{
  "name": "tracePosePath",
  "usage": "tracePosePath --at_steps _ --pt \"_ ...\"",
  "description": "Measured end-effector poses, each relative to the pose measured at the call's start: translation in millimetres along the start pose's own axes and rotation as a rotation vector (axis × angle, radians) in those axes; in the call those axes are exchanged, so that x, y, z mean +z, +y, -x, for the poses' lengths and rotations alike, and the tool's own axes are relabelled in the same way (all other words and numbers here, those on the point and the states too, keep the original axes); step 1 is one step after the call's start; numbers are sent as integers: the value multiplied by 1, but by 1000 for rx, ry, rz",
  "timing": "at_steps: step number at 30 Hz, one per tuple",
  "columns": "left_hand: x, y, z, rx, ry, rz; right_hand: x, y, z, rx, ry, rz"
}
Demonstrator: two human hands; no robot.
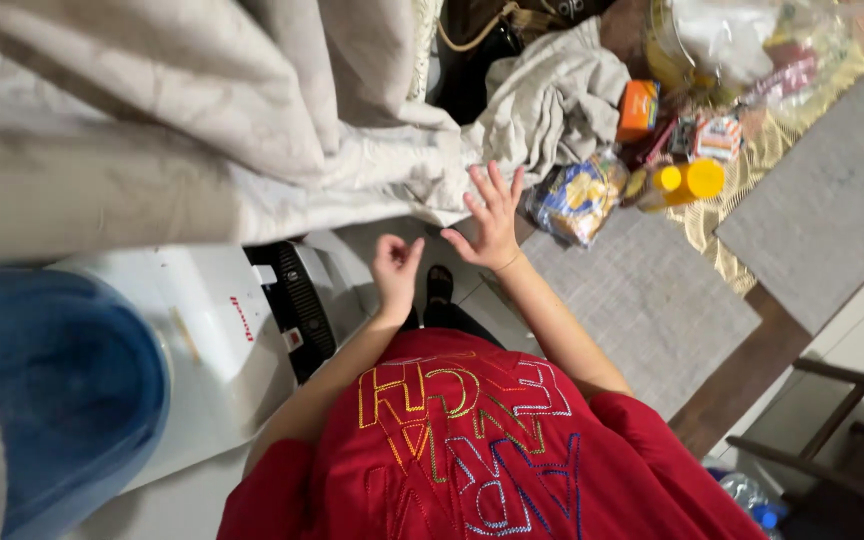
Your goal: Sweep the floor with a broom and then adjust/fold a decorative cloth on a table.
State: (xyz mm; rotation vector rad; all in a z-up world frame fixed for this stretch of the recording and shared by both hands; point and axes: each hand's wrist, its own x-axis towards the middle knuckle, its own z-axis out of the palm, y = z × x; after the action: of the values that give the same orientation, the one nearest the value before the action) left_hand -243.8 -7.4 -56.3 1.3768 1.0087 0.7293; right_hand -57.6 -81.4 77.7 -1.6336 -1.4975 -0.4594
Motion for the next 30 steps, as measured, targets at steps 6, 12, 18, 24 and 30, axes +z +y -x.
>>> tracePosePath --at_steps 6,12,18,24,30 --pt "33 71 -27 197 -139 258 25 81 -21 247 -540 -212" --pt "57 62 -54 -163 -236 156 69 105 -2 272 -962 25" --pt "73 57 -67 43 -162 205 88 111 3 413 -755 -101" --pt "84 55 -79 159 -58 79 116 123 26 366 -628 -140" --pt "93 67 -101 -50 20 294 110 108 -15 146 -483 -252"
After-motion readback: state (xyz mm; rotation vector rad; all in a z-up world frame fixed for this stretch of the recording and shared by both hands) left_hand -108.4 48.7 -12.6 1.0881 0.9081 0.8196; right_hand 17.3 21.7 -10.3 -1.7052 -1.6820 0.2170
